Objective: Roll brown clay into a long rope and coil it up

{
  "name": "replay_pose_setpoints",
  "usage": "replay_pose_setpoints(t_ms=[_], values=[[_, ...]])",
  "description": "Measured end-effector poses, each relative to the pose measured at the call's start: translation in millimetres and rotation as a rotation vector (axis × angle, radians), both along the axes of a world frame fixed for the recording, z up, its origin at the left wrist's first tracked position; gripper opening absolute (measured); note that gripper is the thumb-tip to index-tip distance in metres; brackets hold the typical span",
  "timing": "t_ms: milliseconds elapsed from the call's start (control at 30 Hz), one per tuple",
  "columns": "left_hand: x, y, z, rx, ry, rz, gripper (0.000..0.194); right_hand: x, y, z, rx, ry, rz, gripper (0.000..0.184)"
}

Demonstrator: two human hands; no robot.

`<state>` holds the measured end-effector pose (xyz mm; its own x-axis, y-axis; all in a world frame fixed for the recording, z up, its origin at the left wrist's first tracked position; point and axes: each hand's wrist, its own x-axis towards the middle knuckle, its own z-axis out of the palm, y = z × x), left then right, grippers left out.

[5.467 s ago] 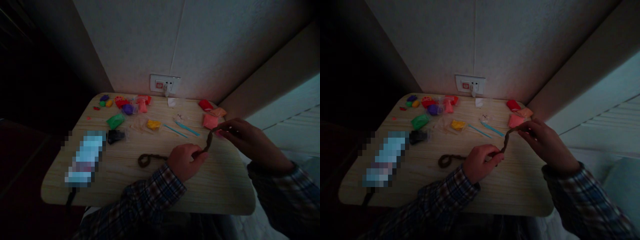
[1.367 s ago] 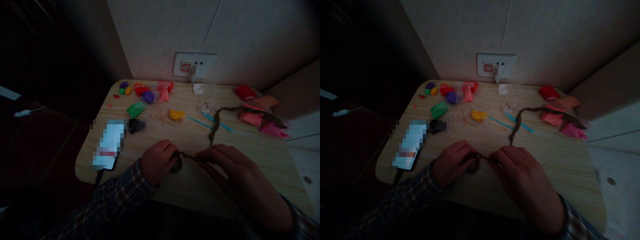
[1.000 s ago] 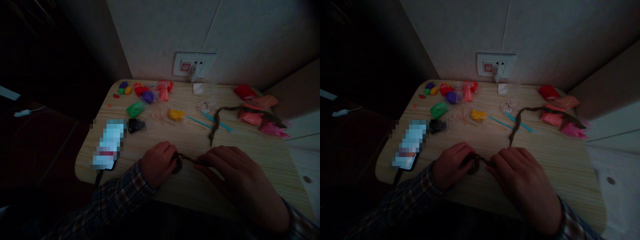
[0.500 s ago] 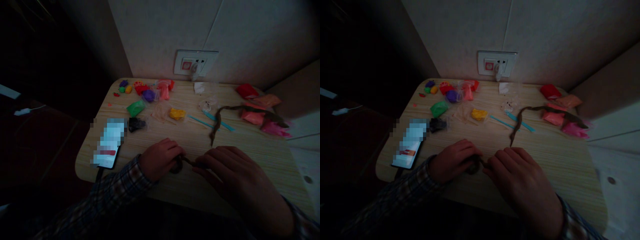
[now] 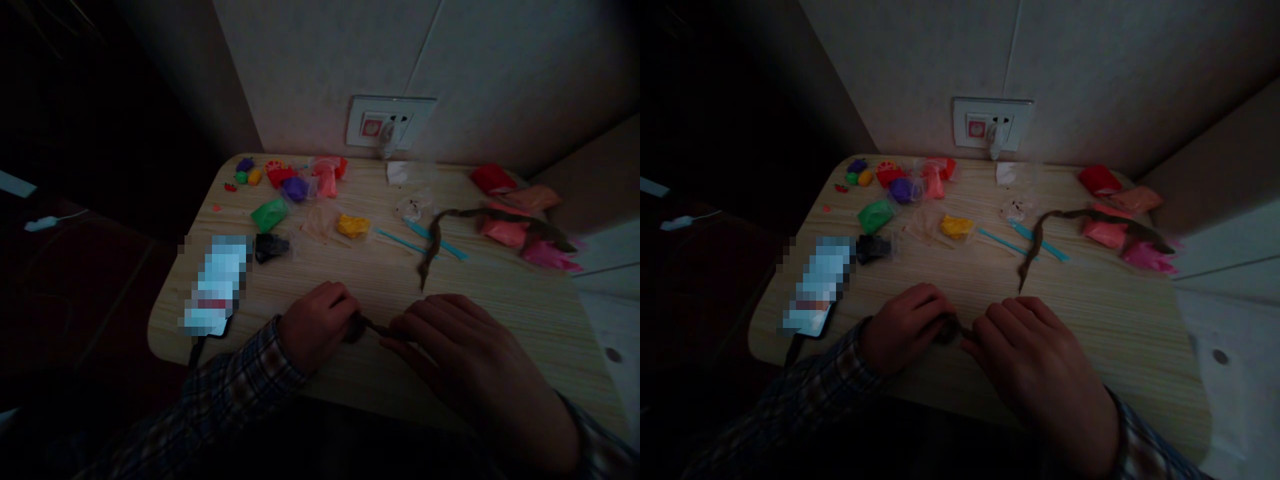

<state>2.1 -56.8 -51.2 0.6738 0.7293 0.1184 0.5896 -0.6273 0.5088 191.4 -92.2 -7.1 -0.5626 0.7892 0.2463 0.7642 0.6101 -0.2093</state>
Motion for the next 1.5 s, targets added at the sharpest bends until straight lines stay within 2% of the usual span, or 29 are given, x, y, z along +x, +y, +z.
replay_pose_setpoints(t_ms=[133, 233, 367, 633, 767, 933, 1067, 1200, 1500], values=[[-2, 3, 2.3, 0.009, 0.006, 0.001, 0.017, 1, 1, -0.3, -0.008, -0.004, 0.003, 0.034], [-3, 8, 3.6, 0.025, -0.005, -0.079, 0.023, 2, 1, -0.5, -0.010, -0.001, 0.005, 0.034], [-3, 11, 2.7, 0.027, 0.018, -0.145, 0.017, 2, 1, -1.4, -0.010, -0.003, 0.006, 0.034], [2, -1, 0.1, 0.073, 0.060, -0.012, 0.020, 0, 0, -3.7, 0.003, -0.018, 0.011, 0.036], [3, -4, 4.0, 0.058, 0.061, 0.047, 0.023, 1, -1, -5.3, 0.002, -0.020, 0.013, 0.036], [0, 5, 10.7, 0.060, -0.018, -0.082, 0.019, 2, 0, -5.4, -0.002, -0.019, 0.018, 0.034], [1, 9, 8.5, 0.126, 0.028, -0.143, 0.016, 2, 1, -5.6, -0.009, -0.032, 0.008, 0.035], [2, 5, 6.5, 0.148, 0.086, -0.107, 0.015, 2, 2, -7.1, -0.005, -0.036, -0.005, 0.034], [11, -11, 13.1, -0.005, 0.219, 0.077, 0.014, -1, 3, -8.8, 0.018, -0.025, -0.003, 0.038]])
